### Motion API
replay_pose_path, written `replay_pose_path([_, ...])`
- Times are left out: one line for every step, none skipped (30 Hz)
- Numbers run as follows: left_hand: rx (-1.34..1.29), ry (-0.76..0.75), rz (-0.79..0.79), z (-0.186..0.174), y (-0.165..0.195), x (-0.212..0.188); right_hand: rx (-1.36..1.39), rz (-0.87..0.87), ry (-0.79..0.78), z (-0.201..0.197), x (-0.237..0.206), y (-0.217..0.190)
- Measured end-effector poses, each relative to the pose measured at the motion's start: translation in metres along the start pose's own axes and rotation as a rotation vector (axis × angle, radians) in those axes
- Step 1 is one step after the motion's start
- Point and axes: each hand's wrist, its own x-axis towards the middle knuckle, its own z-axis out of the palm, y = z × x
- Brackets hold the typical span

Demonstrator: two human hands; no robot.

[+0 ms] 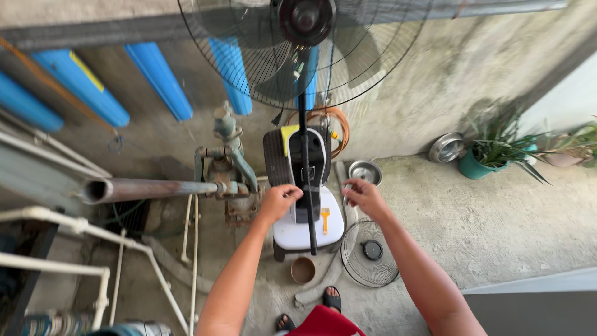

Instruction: The person disassembles a standing electric fan using a socket wrench. They remove the front grille, then the fan blades, followed by the rear grille and motor housing components. The parts are placed on the floor as they are removed.

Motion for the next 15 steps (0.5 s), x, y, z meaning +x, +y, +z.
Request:
replay_pose_path([-0.034, 0.066, -0.009, 0.002, -0.013, 0.001, 0.087, 0.017, 0.013, -0.007, 0.008, 0.013])
replay_pose_path([-0.042, 0.105, -0.069, 0.005, -0.026, 0.002, 0.171, 0.035, 0.028, -0.016, 0.019, 0.025])
replay_pose_path([-0.050, 0.147, -0.125, 0.008, -0.038, 0.005, 0.252, 0.050, 0.043, -0.027, 0.030, 0.036])
replay_pose_path([-0.057, 0.187, -0.182, 0.012, -0.050, 0.007, 0.298, 0.055, 0.074, -0.037, 0.037, 0.049])
replay_pose_path([-0.050, 0.200, -0.178, 0.016, -0.060, 0.009, 0.347, 0.057, 0.109, -0.046, 0.046, 0.062])
replay_pose_path([-0.040, 0.210, -0.173, 0.018, -0.069, 0.011, 0.399, 0.060, 0.148, -0.055, 0.054, 0.075])
replay_pose_path([-0.034, 0.219, -0.173, 0.024, -0.078, 0.011, 0.387, 0.060, 0.156, -0.064, 0.059, 0.088])
replay_pose_path([-0.033, 0.235, -0.199, 0.029, -0.086, 0.009, 0.373, 0.064, 0.161, -0.074, 0.063, 0.104])
replay_pose_path([-0.031, 0.247, -0.227, 0.033, -0.093, 0.009, 0.361, 0.073, 0.169, -0.081, 0.063, 0.121])
replay_pose_path([-0.026, 0.254, -0.250, 0.037, -0.099, 0.008, 0.328, 0.122, 0.182, -0.085, 0.062, 0.137])
replay_pose_path([-0.030, 0.250, -0.283, 0.041, -0.105, 0.005, 0.297, 0.166, 0.196, -0.085, 0.062, 0.154])
replay_pose_path([-0.036, 0.249, -0.313, 0.046, -0.111, 0.005, 0.262, 0.206, 0.208, -0.086, 0.063, 0.168])
replay_pose_path([-0.041, 0.250, -0.339, 0.049, -0.116, 0.005, 0.235, 0.266, 0.197, -0.084, 0.063, 0.182])
replay_pose_path([-0.058, 0.229, -0.390, 0.053, -0.122, 0.003, 0.209, 0.327, 0.187, -0.080, 0.059, 0.198])
replay_pose_path([-0.075, 0.208, -0.442, 0.057, -0.128, 0.000, 0.183, 0.390, 0.176, -0.073, 0.052, 0.213])
